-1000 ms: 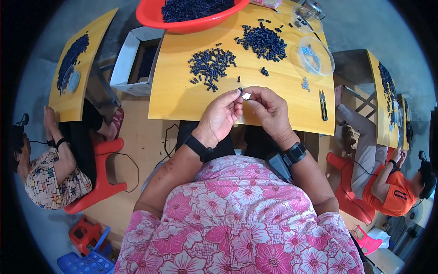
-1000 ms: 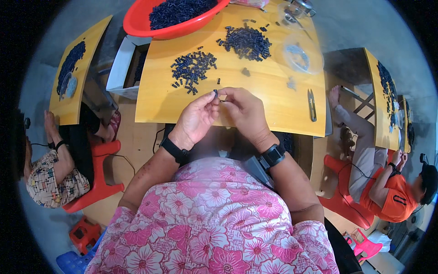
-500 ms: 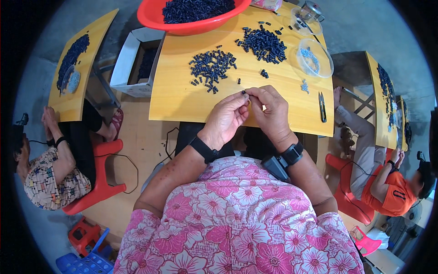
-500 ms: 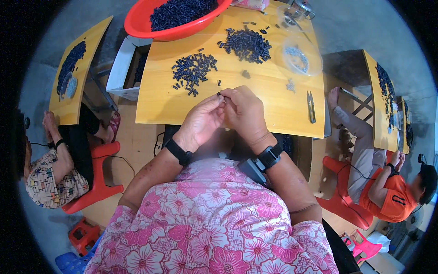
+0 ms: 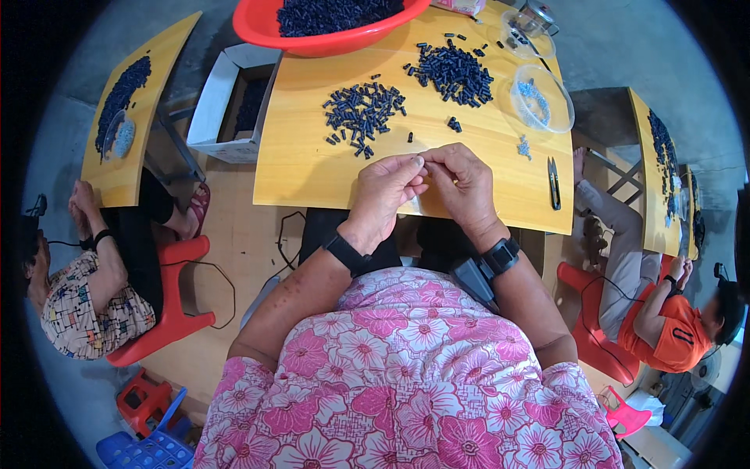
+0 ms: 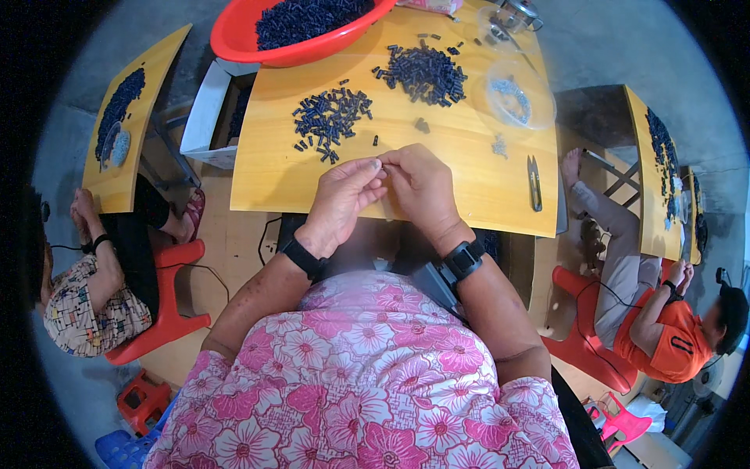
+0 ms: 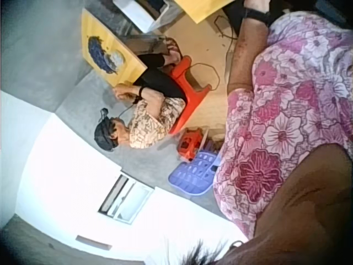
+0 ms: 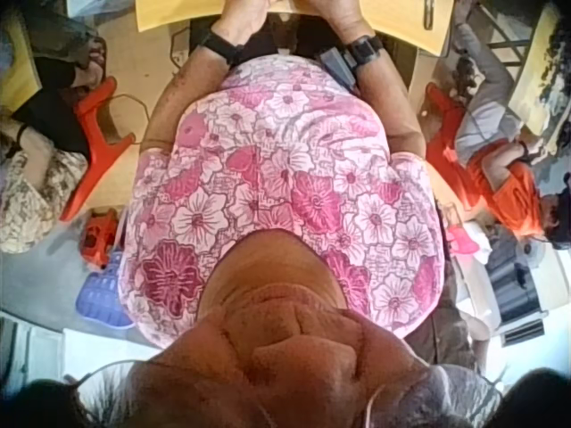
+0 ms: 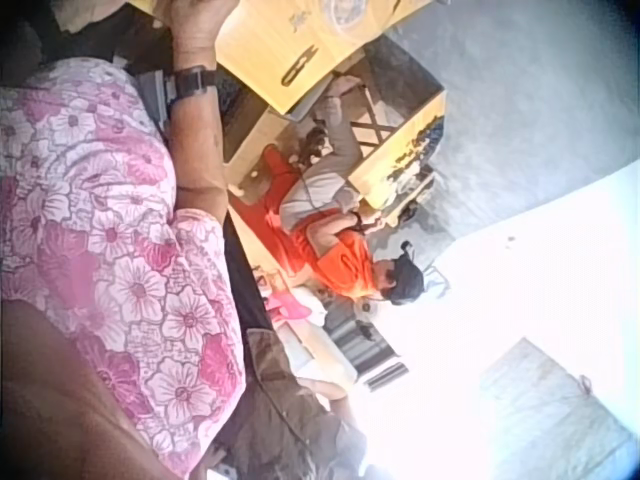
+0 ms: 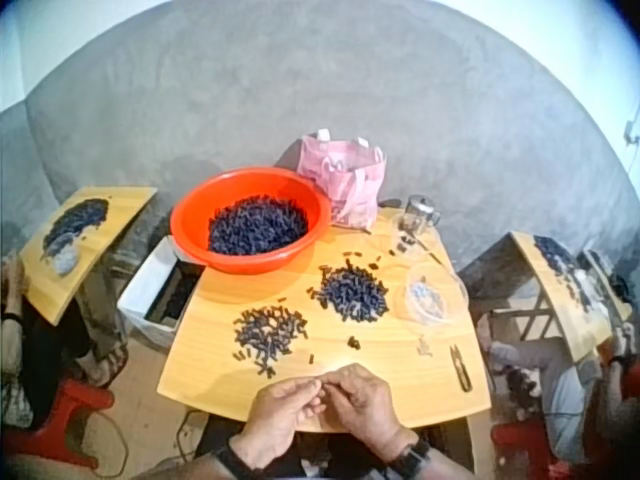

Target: Sorting and inspecting small black plastic components at a workstation.

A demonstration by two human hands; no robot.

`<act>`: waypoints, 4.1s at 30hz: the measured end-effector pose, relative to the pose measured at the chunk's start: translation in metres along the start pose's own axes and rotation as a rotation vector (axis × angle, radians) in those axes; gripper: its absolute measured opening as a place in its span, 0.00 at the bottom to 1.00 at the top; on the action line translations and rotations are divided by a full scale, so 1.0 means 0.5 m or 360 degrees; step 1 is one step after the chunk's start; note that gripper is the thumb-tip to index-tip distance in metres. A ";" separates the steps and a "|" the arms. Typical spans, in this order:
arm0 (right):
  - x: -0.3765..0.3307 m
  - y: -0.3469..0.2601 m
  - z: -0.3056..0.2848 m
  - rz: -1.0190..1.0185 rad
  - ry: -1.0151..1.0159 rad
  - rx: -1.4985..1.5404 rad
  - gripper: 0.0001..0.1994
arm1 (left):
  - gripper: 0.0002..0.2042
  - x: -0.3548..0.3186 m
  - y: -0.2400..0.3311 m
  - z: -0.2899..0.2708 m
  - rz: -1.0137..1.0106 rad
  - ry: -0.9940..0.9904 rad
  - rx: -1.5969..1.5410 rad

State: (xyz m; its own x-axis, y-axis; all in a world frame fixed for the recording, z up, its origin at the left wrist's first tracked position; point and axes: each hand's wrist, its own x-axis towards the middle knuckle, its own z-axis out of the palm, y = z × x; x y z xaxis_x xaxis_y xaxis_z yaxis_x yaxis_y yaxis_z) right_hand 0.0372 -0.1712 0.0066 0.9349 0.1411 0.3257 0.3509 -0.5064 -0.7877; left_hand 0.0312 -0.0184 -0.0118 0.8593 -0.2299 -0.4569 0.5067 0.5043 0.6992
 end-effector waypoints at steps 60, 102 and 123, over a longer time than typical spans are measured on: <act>-0.041 0.024 0.034 0.0509 0.0282 0.0589 0.06 | 0.09 0.008 -0.007 -0.015 -0.0068 -0.0114 -0.0045; -0.037 0.031 0.022 0.0957 0.0026 0.1222 0.09 | 0.10 -0.013 0.024 -0.018 0.0085 -0.0151 0.0579; -0.028 0.024 -0.032 0.0887 -0.0144 0.0810 0.07 | 0.04 0.005 -0.001 -0.014 0.1085 -0.0089 0.1796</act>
State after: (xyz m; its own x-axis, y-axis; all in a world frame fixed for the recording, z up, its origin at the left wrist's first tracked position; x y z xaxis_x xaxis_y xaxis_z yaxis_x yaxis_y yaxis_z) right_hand 0.0275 -0.1926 0.0009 0.9741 0.0594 -0.2181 -0.2138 -0.0710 -0.9743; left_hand 0.0326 -0.0136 -0.0173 0.9515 -0.2554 0.1713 -0.2702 -0.4283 0.8623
